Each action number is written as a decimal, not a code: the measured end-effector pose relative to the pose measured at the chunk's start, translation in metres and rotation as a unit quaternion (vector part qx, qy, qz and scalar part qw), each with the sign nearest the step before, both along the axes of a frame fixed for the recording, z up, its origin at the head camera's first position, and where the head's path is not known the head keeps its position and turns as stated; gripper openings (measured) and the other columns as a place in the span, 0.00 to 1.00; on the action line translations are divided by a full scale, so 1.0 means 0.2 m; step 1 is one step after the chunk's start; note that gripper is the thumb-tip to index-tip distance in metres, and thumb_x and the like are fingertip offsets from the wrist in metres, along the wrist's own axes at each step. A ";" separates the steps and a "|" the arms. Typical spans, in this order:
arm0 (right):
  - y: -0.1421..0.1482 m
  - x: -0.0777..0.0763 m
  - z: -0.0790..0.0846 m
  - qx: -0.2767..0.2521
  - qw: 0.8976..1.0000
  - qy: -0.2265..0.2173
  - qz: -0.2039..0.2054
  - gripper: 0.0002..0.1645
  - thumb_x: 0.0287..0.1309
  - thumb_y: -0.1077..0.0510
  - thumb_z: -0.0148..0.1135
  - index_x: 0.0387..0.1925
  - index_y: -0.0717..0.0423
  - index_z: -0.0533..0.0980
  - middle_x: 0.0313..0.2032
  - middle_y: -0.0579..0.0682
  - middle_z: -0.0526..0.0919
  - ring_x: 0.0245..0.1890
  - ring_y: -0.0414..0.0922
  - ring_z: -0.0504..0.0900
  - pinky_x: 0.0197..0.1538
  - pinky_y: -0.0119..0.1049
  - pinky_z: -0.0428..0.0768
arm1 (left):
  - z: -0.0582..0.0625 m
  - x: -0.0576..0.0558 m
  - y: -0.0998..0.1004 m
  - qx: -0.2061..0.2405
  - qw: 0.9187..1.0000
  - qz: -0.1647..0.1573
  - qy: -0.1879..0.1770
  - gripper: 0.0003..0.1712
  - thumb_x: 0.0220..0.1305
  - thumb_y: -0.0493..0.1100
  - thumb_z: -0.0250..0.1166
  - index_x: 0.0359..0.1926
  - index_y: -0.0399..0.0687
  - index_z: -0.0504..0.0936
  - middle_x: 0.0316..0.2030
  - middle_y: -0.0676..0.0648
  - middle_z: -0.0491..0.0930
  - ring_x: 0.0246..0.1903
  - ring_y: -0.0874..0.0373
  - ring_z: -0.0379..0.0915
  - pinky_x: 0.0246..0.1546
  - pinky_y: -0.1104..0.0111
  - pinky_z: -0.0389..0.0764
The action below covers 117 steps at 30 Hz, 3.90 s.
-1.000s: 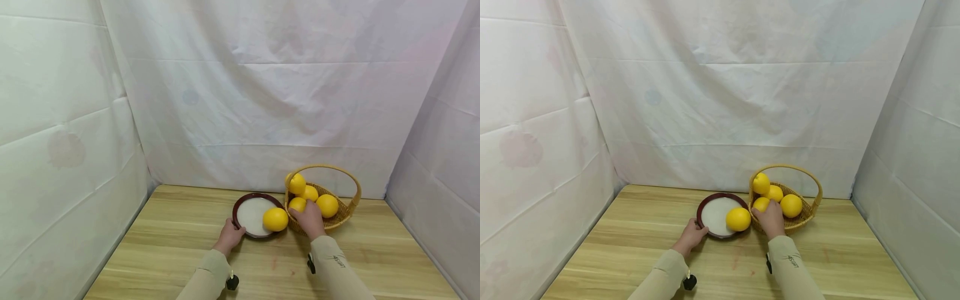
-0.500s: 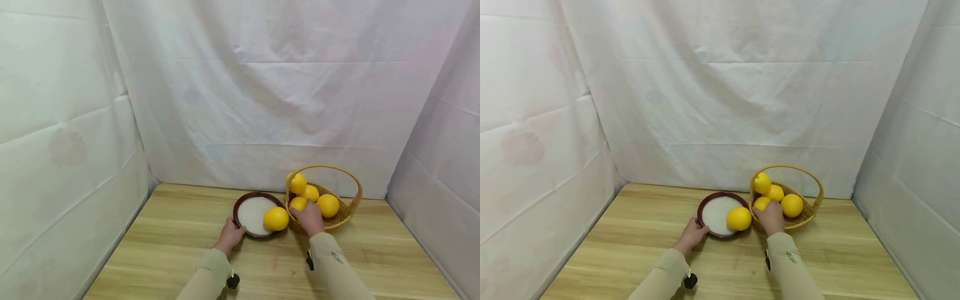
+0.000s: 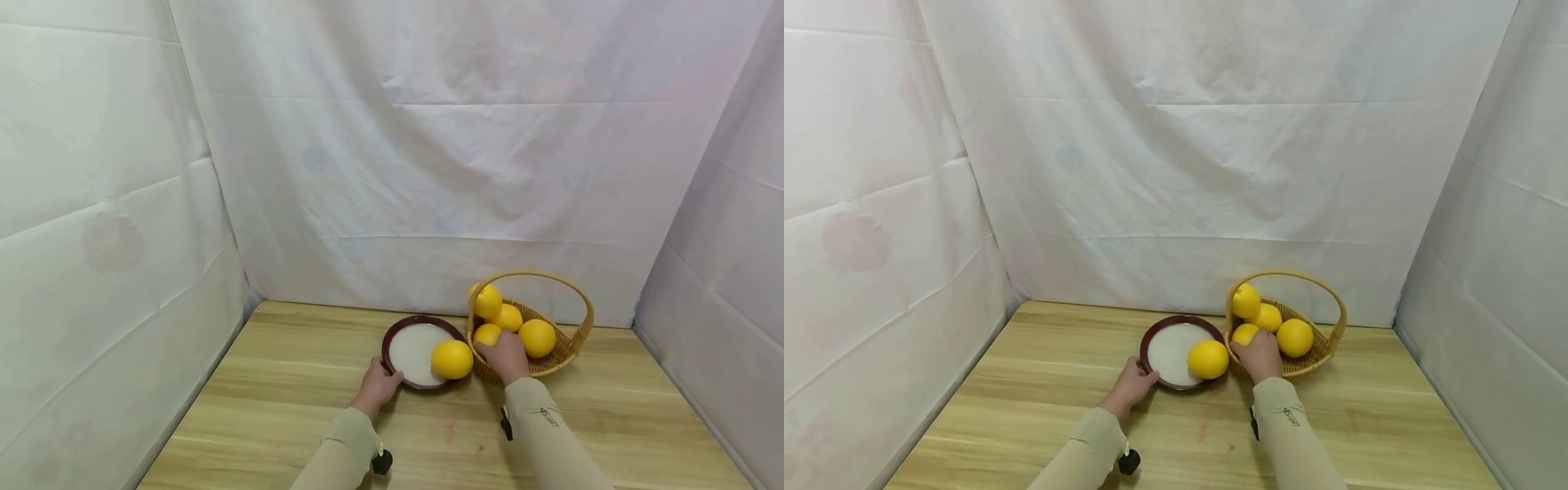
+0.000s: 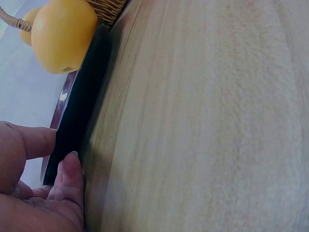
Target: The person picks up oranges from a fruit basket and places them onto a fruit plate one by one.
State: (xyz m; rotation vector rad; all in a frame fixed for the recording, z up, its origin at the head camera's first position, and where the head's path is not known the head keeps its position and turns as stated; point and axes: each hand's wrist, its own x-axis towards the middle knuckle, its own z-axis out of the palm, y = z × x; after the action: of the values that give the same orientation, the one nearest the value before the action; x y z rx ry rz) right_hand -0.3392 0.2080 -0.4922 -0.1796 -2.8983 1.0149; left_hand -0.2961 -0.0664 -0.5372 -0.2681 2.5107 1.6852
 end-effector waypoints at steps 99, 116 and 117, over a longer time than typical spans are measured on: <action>0.04 0.17 0.03 -0.073 0.996 0.043 -0.024 0.46 0.58 0.36 0.67 0.66 0.63 0.67 0.56 0.66 0.79 0.51 0.59 0.80 0.48 0.53 0.80 | -0.04 -0.01 -0.01 -0.008 1.000 0.002 0.022 0.31 0.67 0.39 0.64 0.65 0.29 0.64 0.48 0.36 0.77 0.46 0.48 0.71 0.50 0.54 0.75; 0.04 0.24 0.05 -0.091 0.994 0.046 -0.026 0.58 0.59 0.32 0.65 0.76 0.63 0.56 0.64 0.68 0.73 0.58 0.62 0.77 0.55 0.58 0.79 | -0.03 0.01 -0.01 0.006 1.000 -0.005 0.016 0.32 0.69 0.39 0.63 0.67 0.29 0.62 0.47 0.36 0.76 0.45 0.48 0.71 0.48 0.56 0.75; 0.04 0.24 0.06 -0.090 0.995 0.046 -0.026 0.58 0.59 0.31 0.65 0.76 0.63 0.55 0.64 0.68 0.73 0.59 0.62 0.77 0.56 0.58 0.79 | -0.03 0.01 -0.01 0.006 1.000 -0.005 0.015 0.32 0.69 0.40 0.63 0.67 0.29 0.62 0.47 0.37 0.76 0.45 0.48 0.71 0.48 0.56 0.75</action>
State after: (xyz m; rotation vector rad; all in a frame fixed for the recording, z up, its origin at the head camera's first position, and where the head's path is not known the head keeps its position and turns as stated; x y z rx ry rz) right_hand -0.2908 0.2158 -0.4811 -0.2092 -2.7042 1.2414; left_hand -0.2937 -0.0678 -0.5434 -0.2304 2.5187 1.7130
